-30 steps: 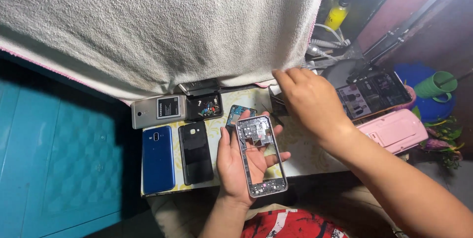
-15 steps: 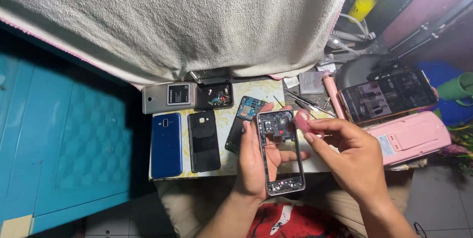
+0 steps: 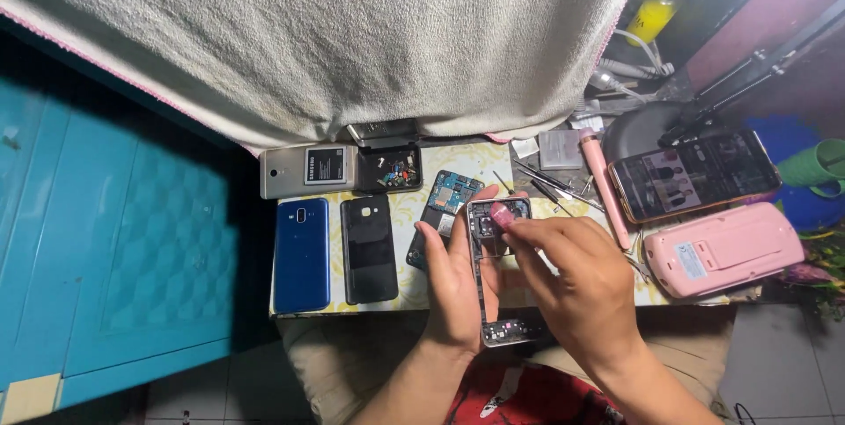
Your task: A person is repairing a smartphone by carefully aligning the motherboard with the internal frame and using a small tool for precision adjustments.
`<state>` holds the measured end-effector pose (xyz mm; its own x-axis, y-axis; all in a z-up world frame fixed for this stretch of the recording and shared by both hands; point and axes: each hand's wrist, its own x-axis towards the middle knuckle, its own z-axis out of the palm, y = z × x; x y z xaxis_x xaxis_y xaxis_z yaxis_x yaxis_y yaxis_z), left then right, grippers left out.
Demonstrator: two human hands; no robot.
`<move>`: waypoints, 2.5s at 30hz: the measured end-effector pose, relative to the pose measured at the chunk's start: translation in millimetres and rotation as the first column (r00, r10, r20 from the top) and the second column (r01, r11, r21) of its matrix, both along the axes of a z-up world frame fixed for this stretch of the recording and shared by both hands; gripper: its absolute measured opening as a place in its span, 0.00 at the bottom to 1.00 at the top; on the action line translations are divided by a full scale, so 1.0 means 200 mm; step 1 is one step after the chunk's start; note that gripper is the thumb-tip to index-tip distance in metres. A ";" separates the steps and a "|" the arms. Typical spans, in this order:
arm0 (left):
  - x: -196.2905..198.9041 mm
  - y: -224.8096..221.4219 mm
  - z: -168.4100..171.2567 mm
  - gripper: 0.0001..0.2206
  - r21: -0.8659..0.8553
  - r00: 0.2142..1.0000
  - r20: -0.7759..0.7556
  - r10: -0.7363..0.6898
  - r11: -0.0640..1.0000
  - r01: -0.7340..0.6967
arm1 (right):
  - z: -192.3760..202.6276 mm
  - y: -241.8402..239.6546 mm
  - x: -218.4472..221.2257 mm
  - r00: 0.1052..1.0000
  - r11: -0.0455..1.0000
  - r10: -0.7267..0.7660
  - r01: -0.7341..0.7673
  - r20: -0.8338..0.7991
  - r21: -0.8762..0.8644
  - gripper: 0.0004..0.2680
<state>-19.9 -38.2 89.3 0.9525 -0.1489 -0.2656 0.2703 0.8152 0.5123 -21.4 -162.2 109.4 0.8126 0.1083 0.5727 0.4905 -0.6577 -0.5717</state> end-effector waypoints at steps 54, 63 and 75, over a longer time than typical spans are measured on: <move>-0.03 -0.04 -0.27 0.42 -0.085 0.988 0.086 0.130 0.989 -0.122 | -0.08 0.02 -0.11 0.530 0.828 0.491 -0.038 -0.691 0.559 0.21; -0.02 -0.04 -0.19 0.38 -0.028 0.992 -0.061 0.108 0.994 -0.110 | -0.12 0.01 -0.08 0.344 0.486 0.782 0.188 -0.520 0.854 0.23; -0.02 0.00 -0.28 0.32 -0.377 0.997 -0.067 -0.028 0.926 0.001 | 0.10 -0.02 -0.02 0.781 0.975 0.118 0.027 -0.614 0.221 0.15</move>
<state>-24.7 -38.4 32.8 0.9308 -0.2641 -0.2527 0.3070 0.9400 0.1485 -26.1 -165.6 129.3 0.9948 0.0928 -0.0409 0.0082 -0.4754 -0.8797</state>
